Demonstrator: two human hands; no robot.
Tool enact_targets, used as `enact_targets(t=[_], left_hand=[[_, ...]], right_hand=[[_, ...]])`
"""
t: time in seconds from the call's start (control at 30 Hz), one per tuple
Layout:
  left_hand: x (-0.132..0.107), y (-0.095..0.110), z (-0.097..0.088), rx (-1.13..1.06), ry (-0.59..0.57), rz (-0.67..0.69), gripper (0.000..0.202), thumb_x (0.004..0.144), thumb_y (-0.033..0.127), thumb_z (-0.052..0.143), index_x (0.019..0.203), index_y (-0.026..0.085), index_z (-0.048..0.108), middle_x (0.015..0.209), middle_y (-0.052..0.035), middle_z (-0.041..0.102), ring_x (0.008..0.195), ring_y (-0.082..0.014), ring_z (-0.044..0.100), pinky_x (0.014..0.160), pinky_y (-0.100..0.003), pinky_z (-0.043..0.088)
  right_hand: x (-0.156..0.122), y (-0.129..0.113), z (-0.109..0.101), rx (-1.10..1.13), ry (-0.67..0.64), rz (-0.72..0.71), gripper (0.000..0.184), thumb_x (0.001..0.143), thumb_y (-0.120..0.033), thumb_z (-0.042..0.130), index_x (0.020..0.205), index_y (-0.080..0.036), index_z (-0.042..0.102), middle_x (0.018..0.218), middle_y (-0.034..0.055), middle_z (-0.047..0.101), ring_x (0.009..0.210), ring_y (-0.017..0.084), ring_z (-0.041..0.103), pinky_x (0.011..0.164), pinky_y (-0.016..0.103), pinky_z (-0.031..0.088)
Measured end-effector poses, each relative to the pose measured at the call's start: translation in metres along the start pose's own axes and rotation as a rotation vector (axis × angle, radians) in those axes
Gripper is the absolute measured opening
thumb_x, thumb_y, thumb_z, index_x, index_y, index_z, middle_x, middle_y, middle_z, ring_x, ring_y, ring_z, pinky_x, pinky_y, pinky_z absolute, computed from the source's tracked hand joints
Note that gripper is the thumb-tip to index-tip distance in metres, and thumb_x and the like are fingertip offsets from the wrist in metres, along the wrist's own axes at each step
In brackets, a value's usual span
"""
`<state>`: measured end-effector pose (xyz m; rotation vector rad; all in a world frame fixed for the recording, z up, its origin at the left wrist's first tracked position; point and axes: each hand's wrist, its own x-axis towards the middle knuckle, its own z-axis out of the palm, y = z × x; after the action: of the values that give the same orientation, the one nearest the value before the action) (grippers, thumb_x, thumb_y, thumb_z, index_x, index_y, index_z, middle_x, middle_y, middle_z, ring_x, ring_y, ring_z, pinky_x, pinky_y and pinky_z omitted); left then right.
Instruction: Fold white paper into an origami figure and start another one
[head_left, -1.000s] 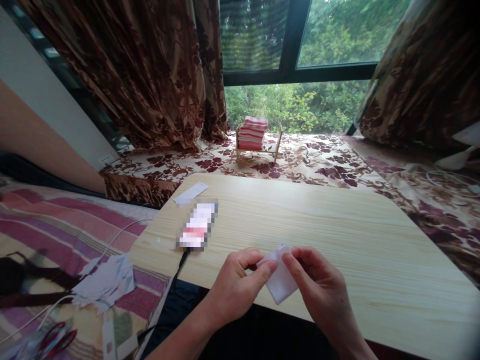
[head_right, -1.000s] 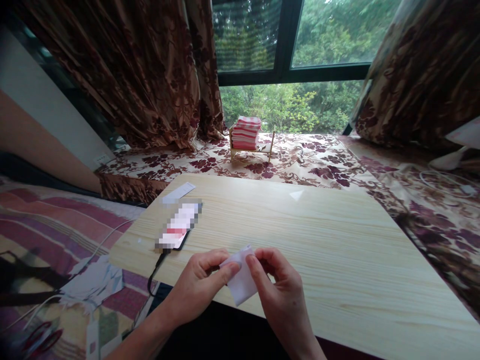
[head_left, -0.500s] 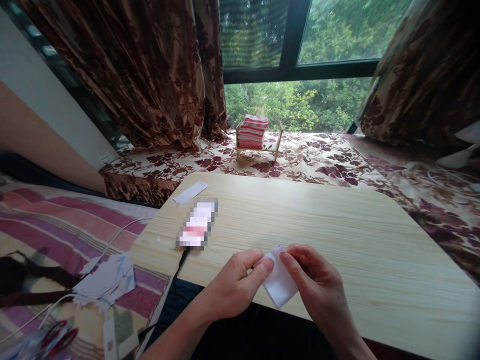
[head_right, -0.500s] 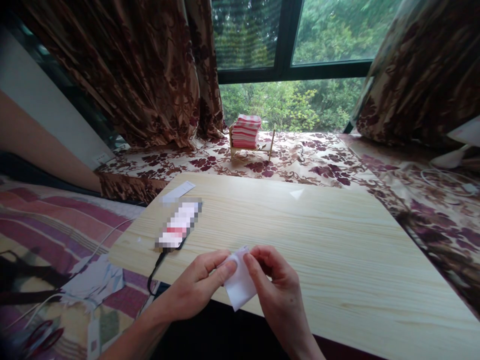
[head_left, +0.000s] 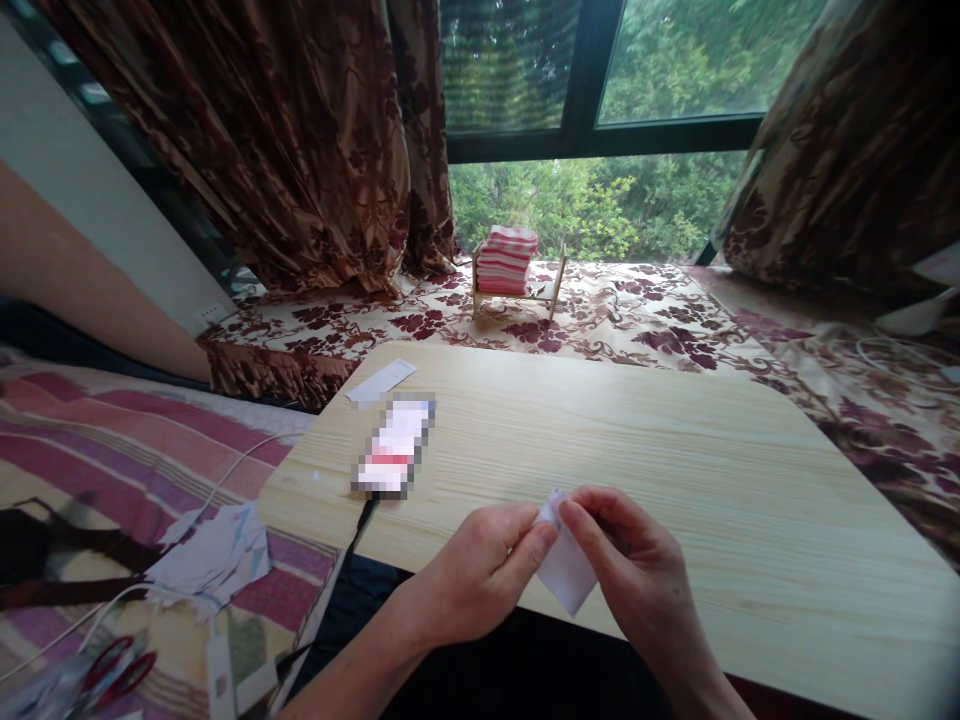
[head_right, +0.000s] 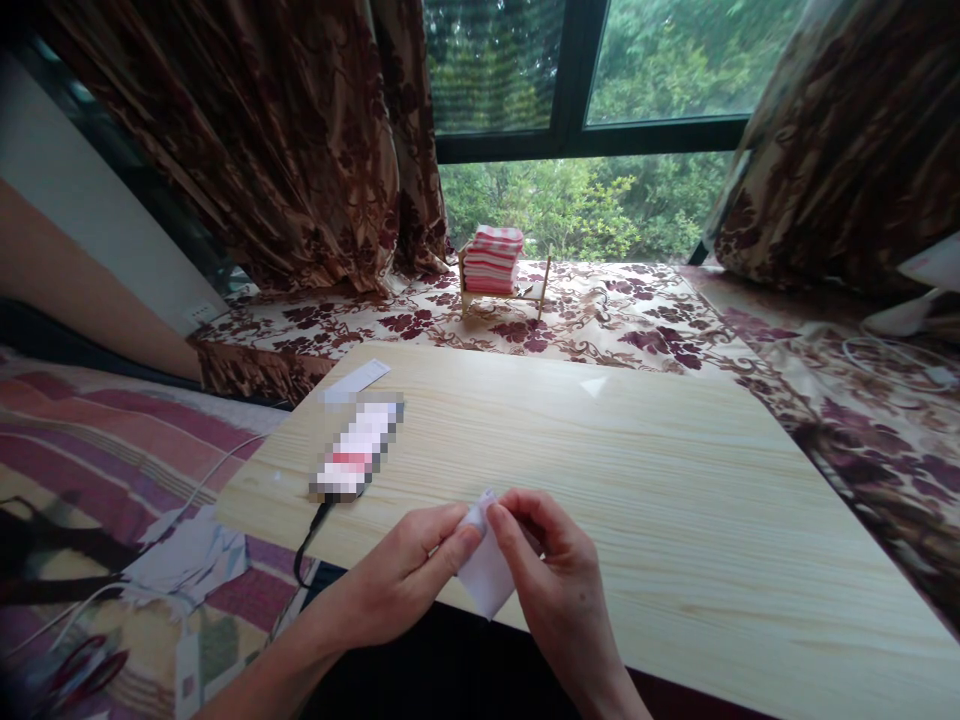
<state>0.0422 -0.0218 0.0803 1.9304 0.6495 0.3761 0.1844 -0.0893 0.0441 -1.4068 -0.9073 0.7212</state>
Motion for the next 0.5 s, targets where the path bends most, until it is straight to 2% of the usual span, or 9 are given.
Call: enact_targets(t=[0.17,0.37,0.43,0.5], left_hand=[[0.0,0.001,-0.002,0.012,-0.021,0.006,0.033,0.096,0.033,0.032,0.069,0.018,0.045,0.067,0.0012,0.047,0.063,-0.0116,0.045,0.059,-0.023,0.036],[0.001,-0.001,0.002,0.003,-0.006,0.039,0.03,0.095,0.033,0.037,0.078,0.015,0.055,0.073,-0.0007,0.054,0.068,-0.0132,0.049,0.064,-0.024,0.038],[0.001,-0.002,0.002,0.0,-0.01,0.035,0.031,0.095,0.033,0.037,0.078,0.015,0.056,0.073,-0.0007,0.054,0.069,-0.0132,0.049,0.065,-0.024,0.038],[0.001,-0.003,-0.002,-0.014,-0.024,0.023,0.033,0.095,0.033,0.035,0.08,0.014,0.057,0.073,-0.0007,0.054,0.069,-0.0133,0.049,0.065,-0.023,0.038]], right_hand=[[0.001,-0.003,0.001,-0.033,0.014,-0.054,0.015,0.077,-0.035,0.067,0.073,-0.021,0.065,0.071,0.0001,0.062,0.062,0.013,0.056,0.051,0.021,0.047],[-0.001,0.001,0.005,0.028,0.029,0.04,0.016,0.076,-0.037,0.069,0.075,-0.021,0.066,0.07,-0.0006,0.065,0.062,0.013,0.059,0.053,0.021,0.049],[-0.001,0.001,0.002,0.029,-0.011,0.049,0.017,0.077,-0.038,0.068,0.075,-0.021,0.066,0.07,-0.0003,0.065,0.063,0.014,0.059,0.055,0.022,0.049],[0.001,-0.004,-0.006,0.006,-0.135,0.044,0.018,0.079,-0.038,0.065,0.076,-0.021,0.067,0.072,0.0006,0.064,0.064,0.014,0.058,0.054,0.022,0.048]])
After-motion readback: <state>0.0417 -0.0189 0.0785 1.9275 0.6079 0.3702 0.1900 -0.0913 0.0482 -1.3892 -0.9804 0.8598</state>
